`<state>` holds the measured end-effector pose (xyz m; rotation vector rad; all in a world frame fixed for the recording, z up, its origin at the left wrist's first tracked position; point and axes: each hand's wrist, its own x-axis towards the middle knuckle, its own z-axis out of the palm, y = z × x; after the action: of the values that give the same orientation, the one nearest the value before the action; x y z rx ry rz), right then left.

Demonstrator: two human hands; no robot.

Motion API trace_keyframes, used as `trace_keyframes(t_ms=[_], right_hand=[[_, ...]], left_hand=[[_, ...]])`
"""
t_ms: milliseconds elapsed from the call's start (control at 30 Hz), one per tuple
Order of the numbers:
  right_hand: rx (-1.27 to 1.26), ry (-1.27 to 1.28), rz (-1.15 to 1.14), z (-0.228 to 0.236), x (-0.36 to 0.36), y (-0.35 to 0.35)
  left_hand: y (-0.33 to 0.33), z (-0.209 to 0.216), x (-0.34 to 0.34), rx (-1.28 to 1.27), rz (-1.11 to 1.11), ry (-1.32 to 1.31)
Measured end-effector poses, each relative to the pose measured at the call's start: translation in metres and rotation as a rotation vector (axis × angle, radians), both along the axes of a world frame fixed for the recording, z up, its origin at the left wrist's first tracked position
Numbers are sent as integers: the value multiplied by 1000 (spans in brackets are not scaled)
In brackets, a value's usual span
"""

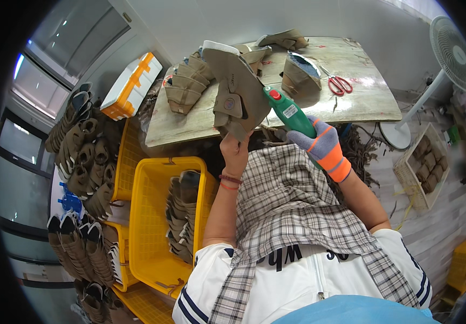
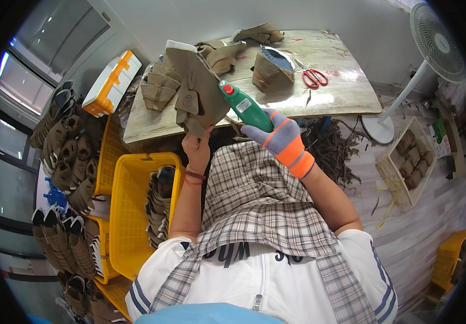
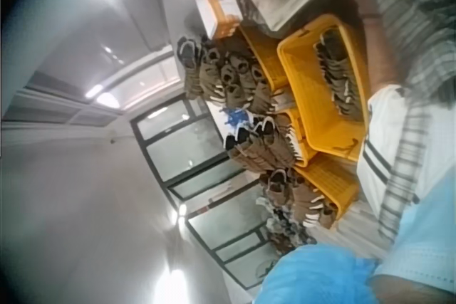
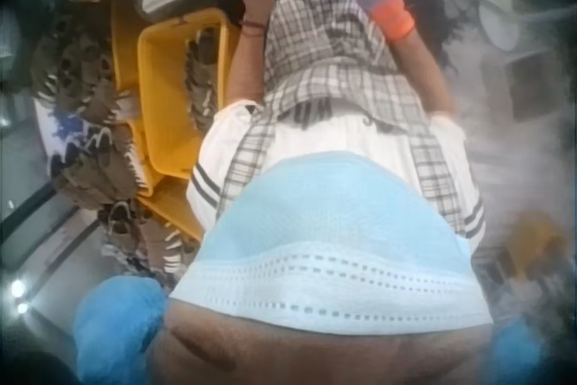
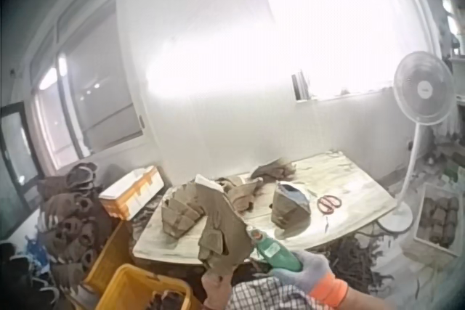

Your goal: The person trims the interior lining of several beige boots using scissors and a green electric trimmer. They handle the boots one at a time, cutting away excess material from the inside and occasionally using the electric tool to smooth the edges before placing the boots back on the table.

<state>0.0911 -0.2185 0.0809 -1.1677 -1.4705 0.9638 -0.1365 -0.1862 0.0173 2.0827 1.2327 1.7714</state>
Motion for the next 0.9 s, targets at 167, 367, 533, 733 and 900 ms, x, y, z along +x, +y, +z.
trace_keyframes(t_ms=[167, 367, 533, 733, 900], right_hand=[[-81, 115, 47, 12, 5, 1], [-102, 242, 79, 21, 10, 2], [-108, 274, 88, 26, 18, 9], [46, 70, -50, 4, 42, 21], [420, -431, -176, -29, 64, 3]], left_hand=[[2, -4, -8, 180, -47, 244], [-3, -7, -11, 268, -101, 389], [-16, -7, -10, 194, -152, 339], [-38, 52, 7, -307, -264, -674], [-6, 86, -52, -513, -736, -1315]])
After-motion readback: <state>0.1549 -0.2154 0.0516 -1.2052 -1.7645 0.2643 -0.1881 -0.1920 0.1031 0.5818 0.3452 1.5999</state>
